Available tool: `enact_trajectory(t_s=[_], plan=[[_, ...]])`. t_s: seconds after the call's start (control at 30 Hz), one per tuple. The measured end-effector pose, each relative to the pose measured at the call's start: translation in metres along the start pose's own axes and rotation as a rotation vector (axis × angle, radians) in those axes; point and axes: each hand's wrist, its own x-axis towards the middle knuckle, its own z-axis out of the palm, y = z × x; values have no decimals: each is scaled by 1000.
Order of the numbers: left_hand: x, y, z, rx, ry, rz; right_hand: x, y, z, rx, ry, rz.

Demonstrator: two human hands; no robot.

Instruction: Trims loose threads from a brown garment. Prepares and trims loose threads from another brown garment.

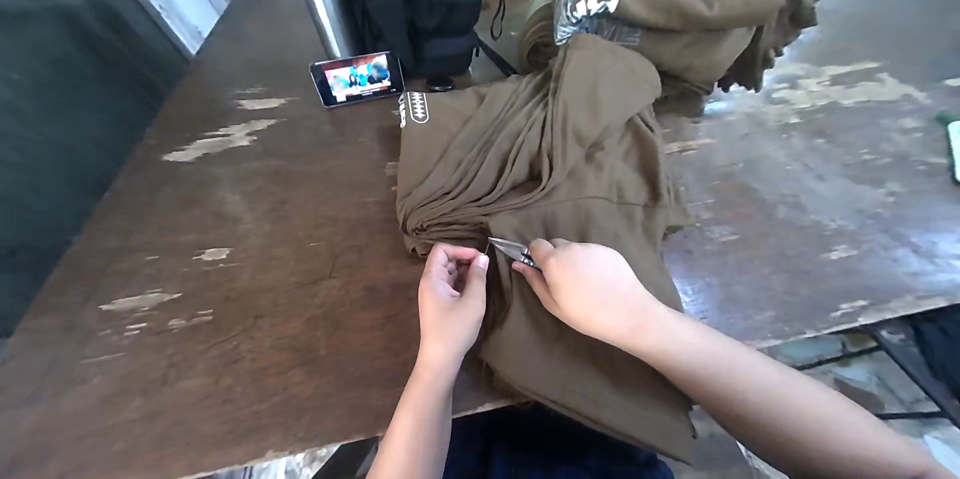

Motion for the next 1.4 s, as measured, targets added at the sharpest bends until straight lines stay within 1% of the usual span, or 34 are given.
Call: enact_trajectory(t_s=[0.07,0.1,0.13,0.17,0.2,0.23,0.27,0.3,0.33,0.37,0.43,0.47,0.57,0.6,0.67,0.73,0.8,0.83,0.9,1.0,1.03,1.1,1.13,1.17,1.2,1.27,1.33,1.4], plan=[[0,-1,-1,7,10,14,1,1,3,8,17,2],[-1,-1,-5,22,-21,33,2,4,3,28,18,-3],[-4,0,-14,51,-109,63,1,8,3,61,21,-13],[-9,3,-29,101,-272,106,0,13,4,109,29,-31],[-16,11,-47,168,-505,145,-3,21,6,169,53,-65],[-23,22,-65,212,-781,181,-8,30,9,238,82,-107],[-28,33,-78,208,-1037,203,-15,40,14,318,115,-160],[-33,41,-84,165,-1213,219,-24,47,20,409,149,-221],[-36,47,-88,125,-1290,241,-36,52,25,504,178,-289],[-39,51,-90,126,-1282,278,-48,55,31,586,216,-367],[-42,54,-88,230,-1125,347,-73,52,43,677,273,-512],[-43,52,-85,284,-1043,369,-85,49,48,672,285,-545],[-43,43,-67,379,-829,445,-104,47,70,613,345,-525],[-46,39,-58,421,-776,474,-106,47,78,639,379,-504],[-52,29,-41,532,-729,522,-110,49,86,742,425,-490],[-59,20,-28,620,-695,543,-114,51,84,881,419,-509],[-61,15,-22,599,-628,548,-116,55,77,959,400,-536],[-59,16,-22,579,-583,554,-115,59,73,975,393,-547],[-45,23,-25,588,-498,572,-108,72,62,922,446,-526],[1,37,-35,771,-397,593,-73,100,30,737,617,-440],[21,39,-41,859,-369,563,-56,108,15,681,671,-400],[65,41,-51,1007,-342,429,-15,121,-13,578,774,-290],[83,36,-54,1049,-338,361,7,125,-26,540,799,-242],[97,27,-55,1058,-340,337,29,130,-37,528,808,-199],[107,13,-56,1029,-348,362,51,134,-46,528,813,-161],[111,-10,-58,937,-368,461,94,140,-60,524,807,-80],[105,-13,-60,922,-396,502,130,144,-68,461,803,-24],[91,-13,-65,921,-425,508,154,145,-71,356,791,23]])
